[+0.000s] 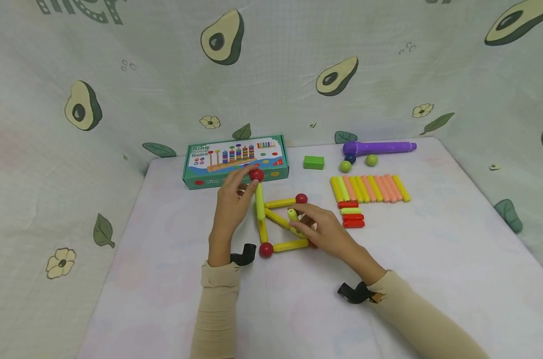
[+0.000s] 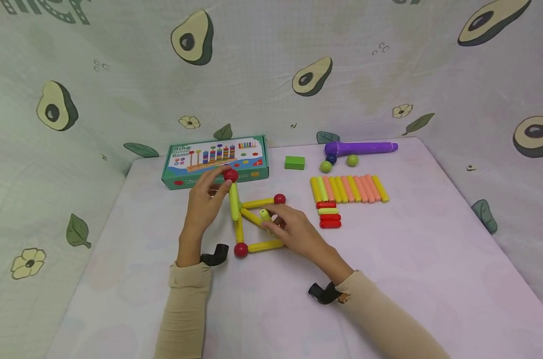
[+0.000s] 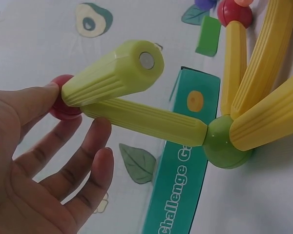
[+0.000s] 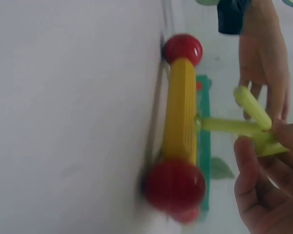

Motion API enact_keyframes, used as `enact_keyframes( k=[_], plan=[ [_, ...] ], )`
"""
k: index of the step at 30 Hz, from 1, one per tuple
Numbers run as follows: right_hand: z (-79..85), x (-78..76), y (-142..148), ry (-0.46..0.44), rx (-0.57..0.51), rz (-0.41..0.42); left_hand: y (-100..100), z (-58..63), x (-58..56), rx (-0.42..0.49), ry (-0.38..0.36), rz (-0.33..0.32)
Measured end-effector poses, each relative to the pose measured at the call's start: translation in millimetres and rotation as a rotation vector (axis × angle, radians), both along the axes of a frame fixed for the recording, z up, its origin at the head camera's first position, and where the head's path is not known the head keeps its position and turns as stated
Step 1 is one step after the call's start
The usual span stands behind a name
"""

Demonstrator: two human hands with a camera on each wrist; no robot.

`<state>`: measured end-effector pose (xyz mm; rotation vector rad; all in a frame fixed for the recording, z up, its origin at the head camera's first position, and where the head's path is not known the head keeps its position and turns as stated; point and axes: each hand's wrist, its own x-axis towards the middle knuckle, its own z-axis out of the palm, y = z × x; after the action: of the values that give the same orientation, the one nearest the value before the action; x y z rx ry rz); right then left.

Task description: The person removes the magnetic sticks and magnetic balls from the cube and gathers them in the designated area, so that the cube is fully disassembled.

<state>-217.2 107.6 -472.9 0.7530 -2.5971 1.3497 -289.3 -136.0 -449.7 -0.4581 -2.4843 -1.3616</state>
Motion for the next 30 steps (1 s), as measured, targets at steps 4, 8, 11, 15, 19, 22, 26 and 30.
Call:
enact_keyframes(
  k=[4, 8, 11, 15, 19, 22, 26, 30],
  plan=[
    [1.0, 1.4, 31, 0.045, 0.066, -0.067, 1, 0.1, 0.4, -0.002, -0.005, -0.005],
    [2.5, 3.7, 66, 0.14, 0.16, -0.14, 1, 1.7, 0.2, -0.004, -0.006, -0.01],
    [1.9, 9.3, 88, 0.161, 0.252, -0.183, 0, 4.2, 0.2, -0.006, 0.0, -0.011],
    [-4.6, 20.6, 110, 0.121, 0.393, -0.212, 0, 5.9, -0.3, -0.007, 0.001, -0.016],
    [-14.2, 27.8, 124, 0.135, 0.475, -0.2, 1, 5.6, -1.0, -0.006, -0.004, -0.027],
    [-19.8, 28.0, 130, 0.184, 0.484, -0.182, 1, 5.1, -1.0, -0.006, -0.002, -0.025],
    [-23.3, 24.7, 132, 0.2, 0.48, -0.155, 1, 3.4, -0.9, -0.005, 0.002, -0.014],
    [-21.8, 25.8, 129, 0.185, 0.503, -0.164, 1, 1.5, 0.1, 0.0, -0.003, -0.021]
  ],
)
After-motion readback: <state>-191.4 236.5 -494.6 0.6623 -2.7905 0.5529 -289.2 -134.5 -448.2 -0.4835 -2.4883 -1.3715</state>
